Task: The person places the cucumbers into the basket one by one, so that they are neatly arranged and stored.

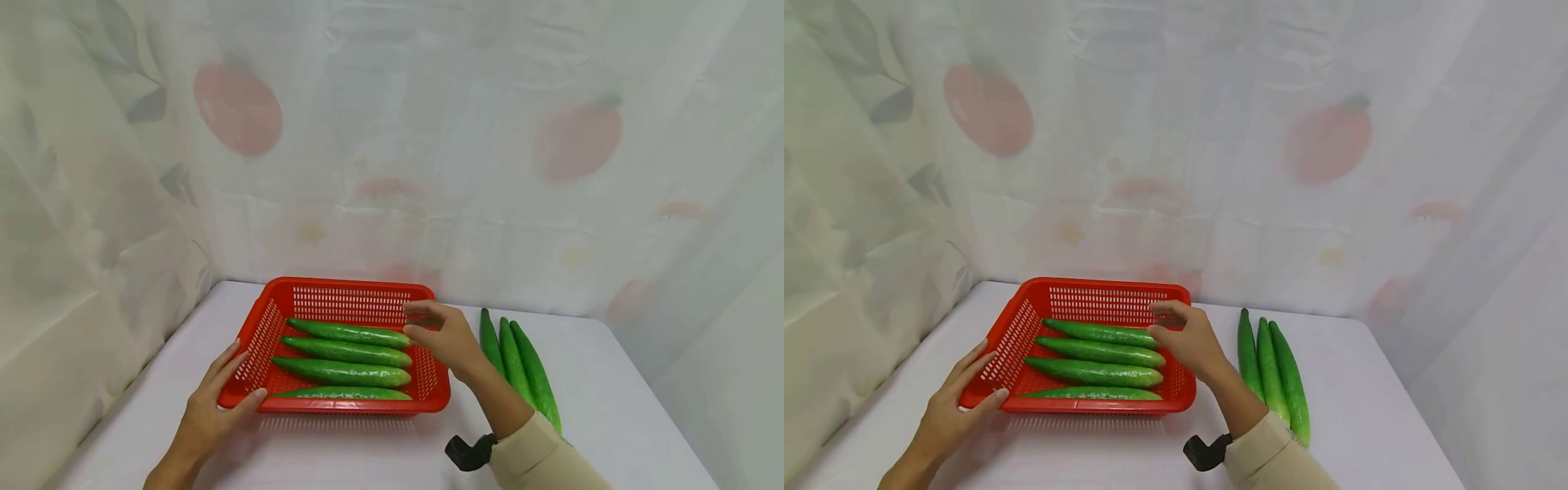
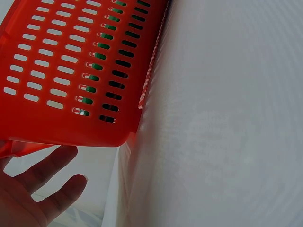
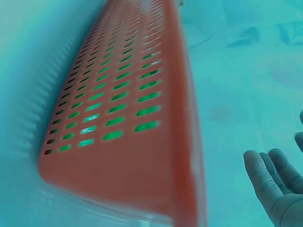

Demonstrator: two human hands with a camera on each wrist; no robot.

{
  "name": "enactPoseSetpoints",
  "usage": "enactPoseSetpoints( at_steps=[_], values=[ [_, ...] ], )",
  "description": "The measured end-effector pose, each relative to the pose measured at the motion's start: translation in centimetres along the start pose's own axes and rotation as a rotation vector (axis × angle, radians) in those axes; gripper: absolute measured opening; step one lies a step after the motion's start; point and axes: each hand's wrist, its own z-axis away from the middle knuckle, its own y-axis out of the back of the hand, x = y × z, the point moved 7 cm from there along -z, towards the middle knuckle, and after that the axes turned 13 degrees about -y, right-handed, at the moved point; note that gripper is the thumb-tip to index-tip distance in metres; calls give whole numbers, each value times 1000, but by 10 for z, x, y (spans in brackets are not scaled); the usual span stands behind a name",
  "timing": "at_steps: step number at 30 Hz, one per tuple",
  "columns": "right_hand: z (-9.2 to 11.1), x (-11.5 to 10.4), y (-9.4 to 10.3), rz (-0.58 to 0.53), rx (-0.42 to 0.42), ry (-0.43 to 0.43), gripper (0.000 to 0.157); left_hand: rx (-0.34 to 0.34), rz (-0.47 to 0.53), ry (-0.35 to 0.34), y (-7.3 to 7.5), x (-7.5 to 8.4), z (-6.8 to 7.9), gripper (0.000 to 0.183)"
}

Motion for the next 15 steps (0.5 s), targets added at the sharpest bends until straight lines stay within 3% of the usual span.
enactPoseSetpoints(
  at_steps=[10,15],
  values=[
    [29,-21,23,66,55,87,38,-5,-7,9,0,1,0,67],
    [44,-24,34,90,105,86,38,-10,-5,17,-1,1,0,66]
  ],
)
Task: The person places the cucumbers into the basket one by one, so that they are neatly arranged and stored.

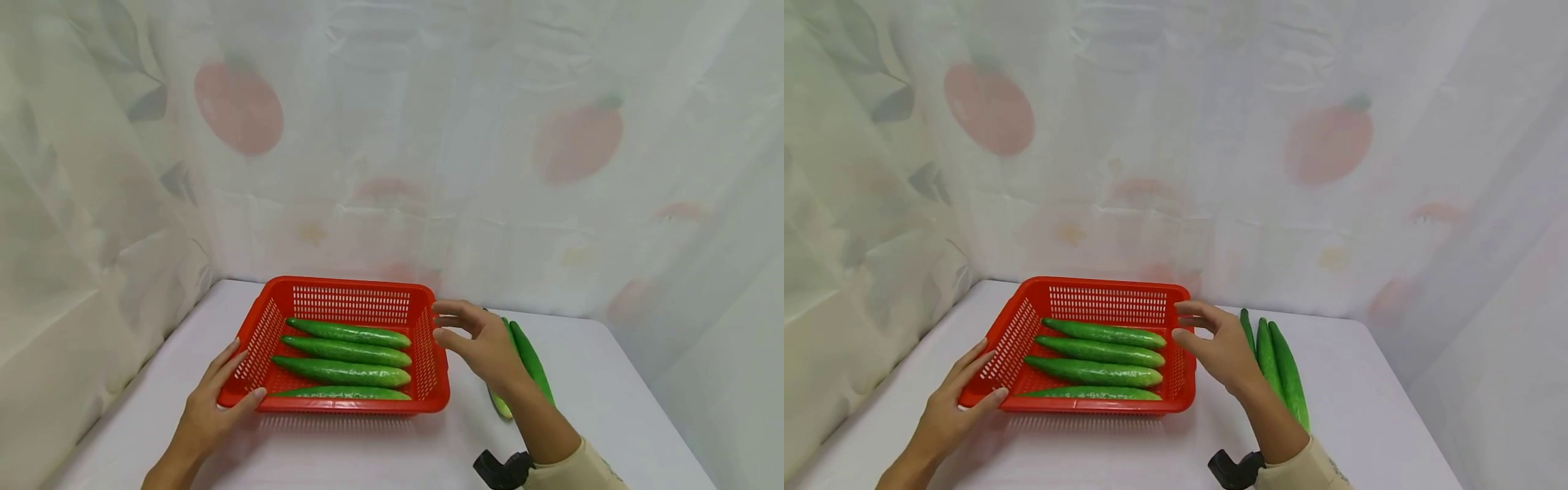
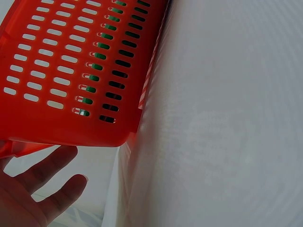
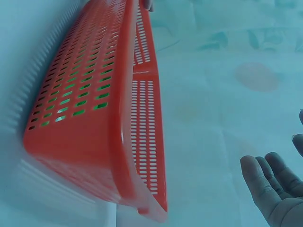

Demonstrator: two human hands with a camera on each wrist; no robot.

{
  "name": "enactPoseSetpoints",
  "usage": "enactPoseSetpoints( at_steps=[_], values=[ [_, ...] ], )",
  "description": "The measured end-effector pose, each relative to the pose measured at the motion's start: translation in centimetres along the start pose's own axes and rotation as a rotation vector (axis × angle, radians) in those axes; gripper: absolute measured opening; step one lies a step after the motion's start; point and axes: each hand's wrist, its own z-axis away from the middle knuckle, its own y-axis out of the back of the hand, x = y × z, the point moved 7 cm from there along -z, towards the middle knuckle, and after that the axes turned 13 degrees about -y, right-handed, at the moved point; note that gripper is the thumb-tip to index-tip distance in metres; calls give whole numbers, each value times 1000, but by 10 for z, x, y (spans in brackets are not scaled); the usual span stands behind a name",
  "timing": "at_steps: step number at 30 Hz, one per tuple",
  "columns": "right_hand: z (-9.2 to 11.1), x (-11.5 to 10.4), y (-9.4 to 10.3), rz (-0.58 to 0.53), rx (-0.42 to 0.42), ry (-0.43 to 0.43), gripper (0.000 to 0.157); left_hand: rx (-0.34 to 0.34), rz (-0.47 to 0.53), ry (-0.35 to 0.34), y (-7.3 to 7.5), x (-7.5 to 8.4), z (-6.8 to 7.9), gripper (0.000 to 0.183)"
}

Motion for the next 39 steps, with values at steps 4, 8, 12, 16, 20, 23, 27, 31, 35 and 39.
enactPoseSetpoints(
  at_steps=[4,8,12,16,20,23,27,31,35,39],
  values=[
    [9,2,9,39,41,-6,37,-4,3,8,0,-1,0,66],
    [18,3,18,80,87,0,35,-2,7,5,1,-2,1,66],
    [27,3,25,76,100,-3,35,4,12,-5,1,-1,1,66],
    [34,3,31,52,109,-26,36,2,6,1,1,-2,1,66],
    [42,2,38,30,123,-9,38,2,5,7,1,-3,1,66],
    [47,2,43,10,132,28,39,5,5,9,1,-2,1,65],
    [56,4,51,21,153,70,41,-2,1,18,0,-3,1,65],
    [67,8,61,45,216,67,42,-6,1,19,-2,-4,1,66],
    [74,16,71,11,254,64,41,-11,-2,32,-3,-6,2,66],
    [79,28,80,-29,278,48,40,-5,-4,26,-2,-7,3,66]
  ],
)
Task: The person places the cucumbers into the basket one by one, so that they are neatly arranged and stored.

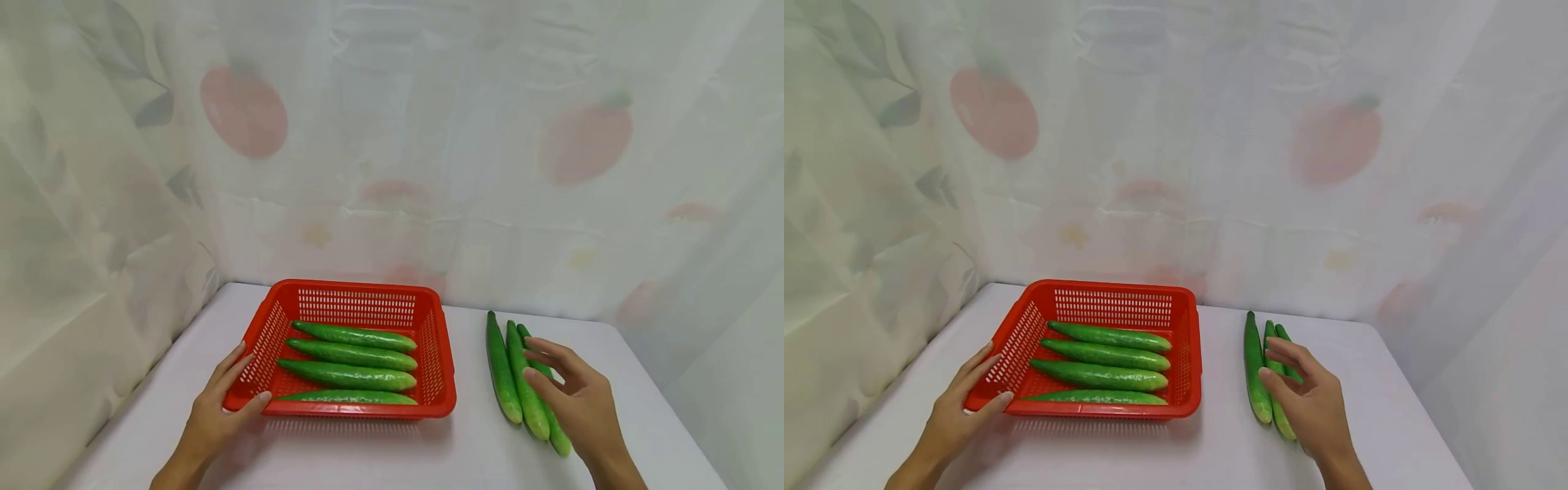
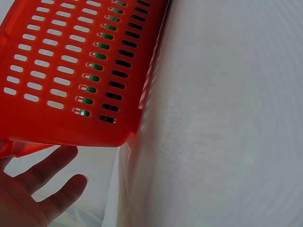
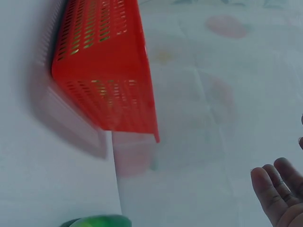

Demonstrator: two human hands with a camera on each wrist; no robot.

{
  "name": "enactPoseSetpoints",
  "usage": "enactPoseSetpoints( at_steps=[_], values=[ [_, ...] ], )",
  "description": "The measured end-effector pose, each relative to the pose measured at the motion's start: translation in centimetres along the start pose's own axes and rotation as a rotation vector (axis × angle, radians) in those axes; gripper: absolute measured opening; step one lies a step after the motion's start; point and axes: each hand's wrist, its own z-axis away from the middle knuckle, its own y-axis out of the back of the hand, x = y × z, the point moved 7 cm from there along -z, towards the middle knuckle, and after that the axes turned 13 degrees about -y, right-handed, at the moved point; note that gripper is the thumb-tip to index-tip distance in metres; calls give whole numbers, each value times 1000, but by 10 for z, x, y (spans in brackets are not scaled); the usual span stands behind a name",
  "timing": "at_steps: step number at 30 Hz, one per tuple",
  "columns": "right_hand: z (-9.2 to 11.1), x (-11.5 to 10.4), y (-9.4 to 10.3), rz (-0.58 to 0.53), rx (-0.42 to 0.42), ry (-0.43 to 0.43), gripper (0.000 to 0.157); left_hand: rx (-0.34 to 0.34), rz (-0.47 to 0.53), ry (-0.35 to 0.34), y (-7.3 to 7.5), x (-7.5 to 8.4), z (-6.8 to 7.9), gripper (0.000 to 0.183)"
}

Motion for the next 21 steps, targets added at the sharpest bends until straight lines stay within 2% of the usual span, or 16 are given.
enactPoseSetpoints(
  at_steps=[6,14,19,21],
  values=[
    [4,17,15,22,59,-52,41,-2,4,2,0,1,0,66],
    [10,37,34,27,149,-60,41,-19,-13,35,0,3,-1,66],
    [13,55,44,61,226,-115,42,-7,-13,13,1,4,-1,66],
    [13,64,47,41,248,-145,42,-1,-10,5,1,5,-1,66]
  ],
)
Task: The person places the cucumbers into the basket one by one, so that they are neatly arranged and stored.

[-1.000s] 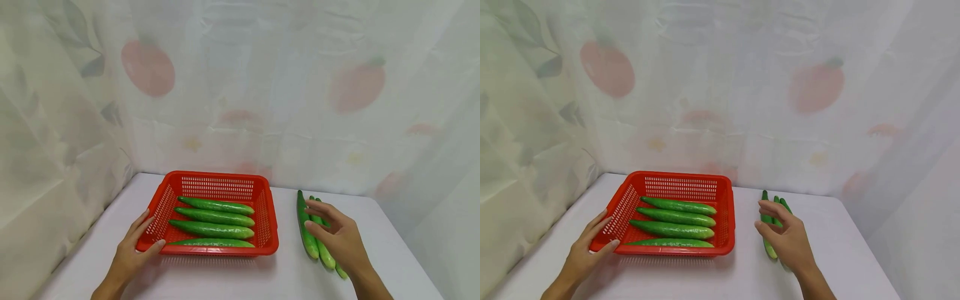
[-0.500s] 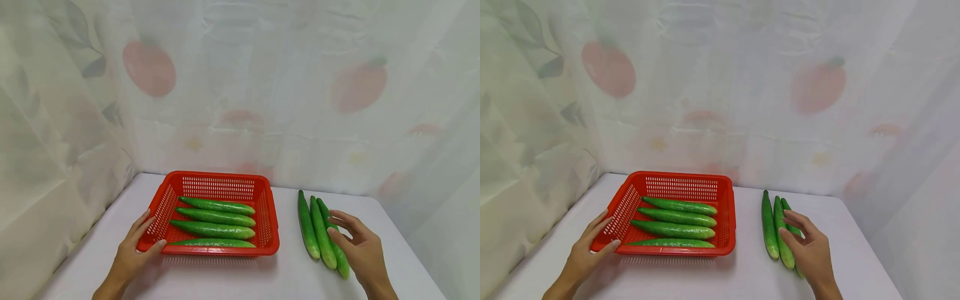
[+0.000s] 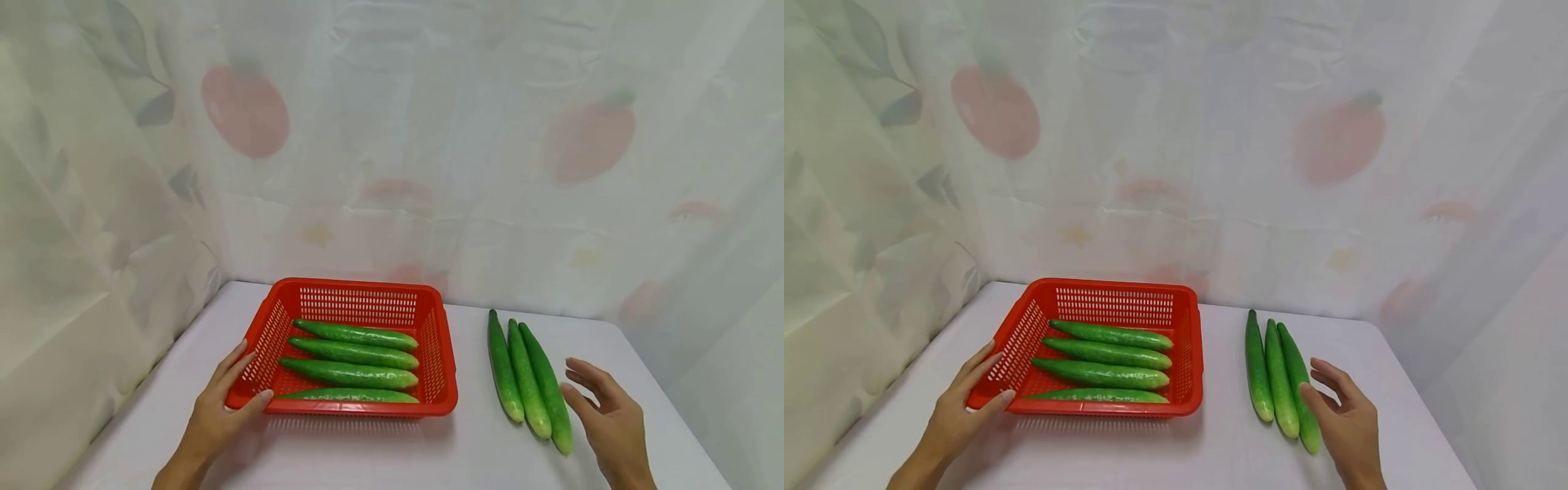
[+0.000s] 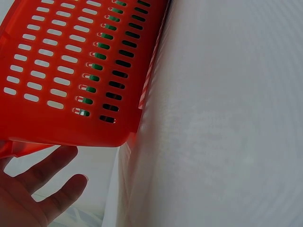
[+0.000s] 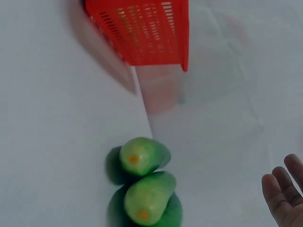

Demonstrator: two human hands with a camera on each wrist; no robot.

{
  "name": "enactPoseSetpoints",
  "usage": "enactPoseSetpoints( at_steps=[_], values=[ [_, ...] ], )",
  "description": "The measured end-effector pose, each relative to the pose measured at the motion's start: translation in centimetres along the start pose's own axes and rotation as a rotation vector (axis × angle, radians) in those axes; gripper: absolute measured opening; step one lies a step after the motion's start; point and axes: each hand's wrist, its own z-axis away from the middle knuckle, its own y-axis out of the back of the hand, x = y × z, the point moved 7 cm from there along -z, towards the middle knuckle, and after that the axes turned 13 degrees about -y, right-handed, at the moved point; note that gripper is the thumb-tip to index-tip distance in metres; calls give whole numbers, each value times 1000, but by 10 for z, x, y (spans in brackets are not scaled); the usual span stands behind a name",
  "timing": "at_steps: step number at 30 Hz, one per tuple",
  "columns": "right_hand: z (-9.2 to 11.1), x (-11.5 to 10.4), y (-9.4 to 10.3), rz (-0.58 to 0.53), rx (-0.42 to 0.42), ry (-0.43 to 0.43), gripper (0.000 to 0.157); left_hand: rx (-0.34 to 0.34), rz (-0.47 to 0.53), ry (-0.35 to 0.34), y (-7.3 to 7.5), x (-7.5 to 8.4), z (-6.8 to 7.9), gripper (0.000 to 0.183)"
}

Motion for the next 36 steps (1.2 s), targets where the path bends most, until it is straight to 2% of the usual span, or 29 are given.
enactPoseSetpoints(
  at_steps=[5,11,20,28,36],
  values=[
    [-4,20,5,-26,39,-65,42,-3,-3,10,-1,0,0,65],
    [-9,39,10,103,98,-118,45,-3,1,10,-1,-1,0,65],
    [-13,67,14,186,138,-244,49,-4,14,11,-2,1,0,65],
    [-12,93,15,176,116,-372,54,1,22,1,-1,1,0,65],
    [-13,108,12,199,58,-425,60,14,18,-17,1,1,0,66]
  ],
)
